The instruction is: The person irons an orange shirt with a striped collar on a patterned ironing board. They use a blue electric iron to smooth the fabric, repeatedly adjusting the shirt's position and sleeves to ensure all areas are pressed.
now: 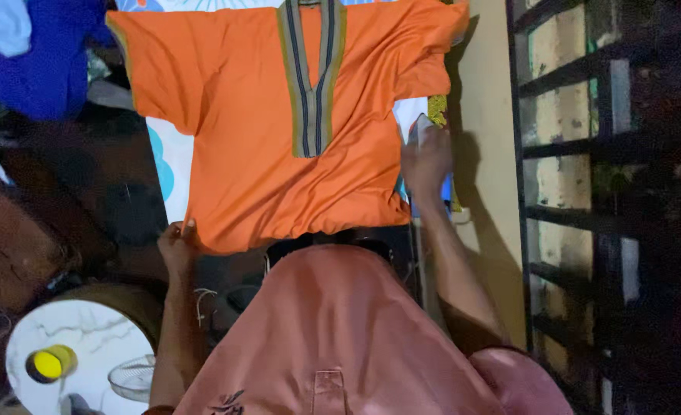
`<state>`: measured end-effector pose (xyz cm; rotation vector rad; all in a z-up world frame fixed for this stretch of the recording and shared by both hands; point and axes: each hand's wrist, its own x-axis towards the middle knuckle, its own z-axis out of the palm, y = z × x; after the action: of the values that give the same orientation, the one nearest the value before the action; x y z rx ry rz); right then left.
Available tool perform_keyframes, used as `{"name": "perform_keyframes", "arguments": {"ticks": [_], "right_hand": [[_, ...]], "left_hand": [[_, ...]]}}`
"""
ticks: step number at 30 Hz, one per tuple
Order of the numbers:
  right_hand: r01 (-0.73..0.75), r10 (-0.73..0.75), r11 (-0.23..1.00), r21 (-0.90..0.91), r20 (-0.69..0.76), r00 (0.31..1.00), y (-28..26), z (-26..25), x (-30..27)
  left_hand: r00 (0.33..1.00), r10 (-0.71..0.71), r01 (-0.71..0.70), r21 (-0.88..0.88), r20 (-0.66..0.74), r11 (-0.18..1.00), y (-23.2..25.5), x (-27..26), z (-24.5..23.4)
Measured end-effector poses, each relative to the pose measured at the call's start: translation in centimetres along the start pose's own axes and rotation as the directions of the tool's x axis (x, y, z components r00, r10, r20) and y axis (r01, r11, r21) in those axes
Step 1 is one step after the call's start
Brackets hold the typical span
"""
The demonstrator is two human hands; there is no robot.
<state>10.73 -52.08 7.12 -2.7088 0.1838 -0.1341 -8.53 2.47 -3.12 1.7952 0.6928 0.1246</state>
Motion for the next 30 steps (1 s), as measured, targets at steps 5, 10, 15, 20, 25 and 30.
{"name": "perform_keyframes", "arguments": {"ticks": [5,10,15,20,25,30], "right_hand": [[-0.052,0.04,0.993,0.103,0.109,0.993,-0.6,7.2,-3.0],[-0.102,0.109,0.994,-0.049,0.177,0.978,2.2,8.8,-6.4],[-0.068,0.068,0.998,0.002,-0.033,0.997,7.3,4.3,-9.0],[-0.072,0.072,0.997,0.006,0.006,0.997,8.2,-1.0,-14.1],[-0.311,0.352,0.928,-0.204,0.219,0.91,3.9,-3.9,-14.6],[-0.236,0.319,0.898,-0.371,0.18,0.931,1.7,-2.2,-12.8]], "left_hand": [[0.995,-0.058,0.047,-0.132,-0.085,0.99,-1.0,-2.6,-1.0],[0.973,-0.188,0.175,-0.1,-0.137,0.98,-2.0,-5.2,-1.1],[0.968,-0.245,0.23,-0.207,-0.051,0.951,-0.8,-5.3,-1.9],[0.917,-0.382,0.399,-0.227,0.115,0.888,-0.7,-4.1,-4.8],[0.892,0.115,-0.269,0.311,0.436,0.911,-2.8,-2.6,-5.7],[0.904,0.069,-0.276,0.452,0.422,0.848,-4.3,-1.1,-2.7]]}}
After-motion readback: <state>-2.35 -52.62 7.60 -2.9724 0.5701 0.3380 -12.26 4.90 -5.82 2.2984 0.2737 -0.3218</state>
